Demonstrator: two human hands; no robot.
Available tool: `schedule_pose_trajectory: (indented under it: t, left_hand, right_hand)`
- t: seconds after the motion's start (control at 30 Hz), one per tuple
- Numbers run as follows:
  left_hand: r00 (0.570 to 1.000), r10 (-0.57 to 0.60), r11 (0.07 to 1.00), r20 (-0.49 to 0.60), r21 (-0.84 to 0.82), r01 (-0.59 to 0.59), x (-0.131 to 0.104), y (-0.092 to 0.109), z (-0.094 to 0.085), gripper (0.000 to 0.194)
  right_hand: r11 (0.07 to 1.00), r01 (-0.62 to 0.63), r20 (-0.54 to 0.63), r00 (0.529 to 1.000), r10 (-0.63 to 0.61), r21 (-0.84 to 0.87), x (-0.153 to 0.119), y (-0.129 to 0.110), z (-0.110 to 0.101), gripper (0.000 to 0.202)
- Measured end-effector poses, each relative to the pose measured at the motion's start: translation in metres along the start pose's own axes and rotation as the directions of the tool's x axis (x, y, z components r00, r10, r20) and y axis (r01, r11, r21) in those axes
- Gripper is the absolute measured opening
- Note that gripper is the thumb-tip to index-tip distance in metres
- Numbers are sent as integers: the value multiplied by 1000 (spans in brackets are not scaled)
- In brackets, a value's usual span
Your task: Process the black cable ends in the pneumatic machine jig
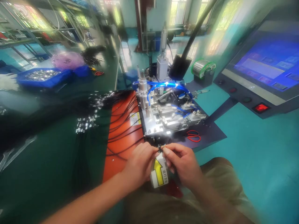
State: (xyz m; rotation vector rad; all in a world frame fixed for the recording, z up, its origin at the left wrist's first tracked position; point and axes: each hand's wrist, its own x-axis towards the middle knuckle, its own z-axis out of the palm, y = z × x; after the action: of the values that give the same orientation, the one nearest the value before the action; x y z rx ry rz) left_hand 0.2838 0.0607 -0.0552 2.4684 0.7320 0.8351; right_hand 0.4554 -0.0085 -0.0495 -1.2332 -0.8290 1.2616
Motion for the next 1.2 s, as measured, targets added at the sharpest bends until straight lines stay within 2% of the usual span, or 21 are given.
schedule_pose_trajectory:
  t: [0.23,0.3,0.4,0.57,0.73,0.97,1.2]
  left_hand:
    - [999,-13,999,39,-42,15,0,1,-1,13]
    - [999,-11,999,39,-33,12,0,2,0,14]
    - [1000,19,999,19,32,-20,-1,1,1,13]
    - [995,90,984,40,151,-95,0,2,1,14]
    - [991,122,972,45,196,-129,0,3,0,17]
    - [992,121,970,35,209,-126,0,2,1,17]
    - [993,119,976,-2,183,-117,-1,1,3,15]
  right_hand:
    - [990,-26,-24,999,30,138,-2,5,12,23]
    - [991,-26,-29,999,31,132,-3,6,13,23]
    - [998,-38,8,999,37,56,-1,3,4,22]
    - [983,-48,181,980,81,-178,7,-15,-18,21]
    - [918,36,178,983,38,-395,13,-27,-20,15]
    - [898,57,143,990,6,-436,11,-22,-19,10]
    - [896,146,108,988,-111,-420,11,-17,-18,11]
